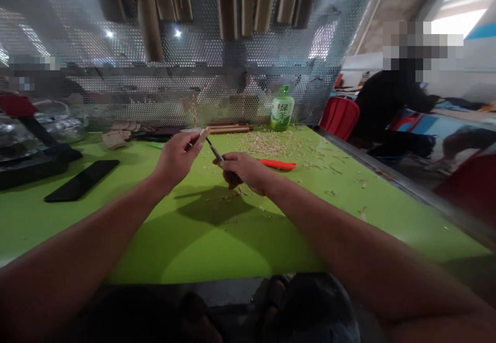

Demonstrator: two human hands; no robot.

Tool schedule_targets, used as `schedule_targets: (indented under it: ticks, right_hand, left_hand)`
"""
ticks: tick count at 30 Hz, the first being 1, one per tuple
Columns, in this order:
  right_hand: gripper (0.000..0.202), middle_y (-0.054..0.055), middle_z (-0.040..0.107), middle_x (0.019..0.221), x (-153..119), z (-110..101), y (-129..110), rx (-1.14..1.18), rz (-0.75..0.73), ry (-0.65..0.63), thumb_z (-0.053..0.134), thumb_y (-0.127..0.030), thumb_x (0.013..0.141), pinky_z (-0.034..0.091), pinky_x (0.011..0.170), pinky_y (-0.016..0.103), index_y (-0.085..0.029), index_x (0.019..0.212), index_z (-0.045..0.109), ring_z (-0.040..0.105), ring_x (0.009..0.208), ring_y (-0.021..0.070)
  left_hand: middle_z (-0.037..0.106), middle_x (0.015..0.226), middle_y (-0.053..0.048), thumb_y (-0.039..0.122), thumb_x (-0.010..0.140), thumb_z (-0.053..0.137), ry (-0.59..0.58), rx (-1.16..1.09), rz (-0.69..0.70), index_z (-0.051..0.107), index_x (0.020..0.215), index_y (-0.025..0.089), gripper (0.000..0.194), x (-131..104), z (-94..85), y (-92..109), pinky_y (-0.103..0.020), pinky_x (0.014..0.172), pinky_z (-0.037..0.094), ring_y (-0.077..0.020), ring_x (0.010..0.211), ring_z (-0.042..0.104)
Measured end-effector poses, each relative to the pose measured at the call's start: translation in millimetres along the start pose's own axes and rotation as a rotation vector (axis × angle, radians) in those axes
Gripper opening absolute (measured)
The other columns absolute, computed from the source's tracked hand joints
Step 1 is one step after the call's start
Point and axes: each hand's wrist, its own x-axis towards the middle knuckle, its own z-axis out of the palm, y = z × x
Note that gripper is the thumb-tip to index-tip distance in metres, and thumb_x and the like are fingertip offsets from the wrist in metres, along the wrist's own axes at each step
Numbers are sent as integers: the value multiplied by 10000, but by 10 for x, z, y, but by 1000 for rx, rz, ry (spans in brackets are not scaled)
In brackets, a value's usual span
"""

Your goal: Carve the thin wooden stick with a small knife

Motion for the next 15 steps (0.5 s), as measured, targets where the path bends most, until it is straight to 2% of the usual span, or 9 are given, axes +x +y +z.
schedule_targets:
  ticks: [3, 5, 8, 10, 12, 15]
  right_hand:
    - [133, -49, 479, 507, -11, -48, -7, -237, -126, 98, 563, -224, 864, 433, 486, 233, -178, 741, 589, 450, 454, 89]
    - [129, -46, 479, 527, -16, -80, -12, -340, -191, 178, 590, -213, 835, 415, 483, 235, -182, 713, 566, 461, 463, 90]
    - [43, -54, 485, 582, -15, -108, -6, -322, -274, 237, 595, -212, 811, 392, 486, 236, -192, 807, 558, 466, 480, 93]
    - [57, -45, 497, 639, -21, -112, -7, -372, -371, 290, 587, -231, 818, 370, 513, 236, -194, 859, 569, 455, 527, 95]
    - [135, -14, 546, 728, -41, -105, -23, -463, -469, 356, 567, -284, 857, 374, 571, 250, -190, 941, 614, 480, 623, 115]
    - [288, 37, 628, 861, -86, -85, -69, -522, -533, 417, 505, -375, 919, 407, 656, 278, -185, 1073, 655, 540, 754, 157]
  left_hand:
    - [601, 778, -15, 318, 880, 541, -5, -212, -169, 648, 980, 179, 202, 10, -9, 23, -245, 610, 450, -122, 653, 526]
    - [543, 707, 11, 307, 872, 551, -2, -412, -265, 621, 940, 178, 162, 18, -7, 45, -223, 536, 430, -93, 561, 481]
    - [499, 686, 26, 255, 874, 545, -29, -712, -357, 571, 909, 177, 90, 20, 2, 95, -206, 508, 432, -68, 517, 464]
    - [513, 735, 19, 244, 881, 536, -62, -861, -391, 547, 915, 179, 74, 14, 6, 133, -209, 505, 444, -61, 521, 481]
    - [534, 806, 9, 248, 888, 530, -97, -940, -404, 535, 952, 186, 90, 3, 0, 171, -205, 481, 432, -54, 525, 491]
    - [540, 848, 4, 279, 901, 521, -146, -924, -384, 541, 1012, 200, 137, -17, -28, 231, -186, 423, 362, -41, 504, 456]
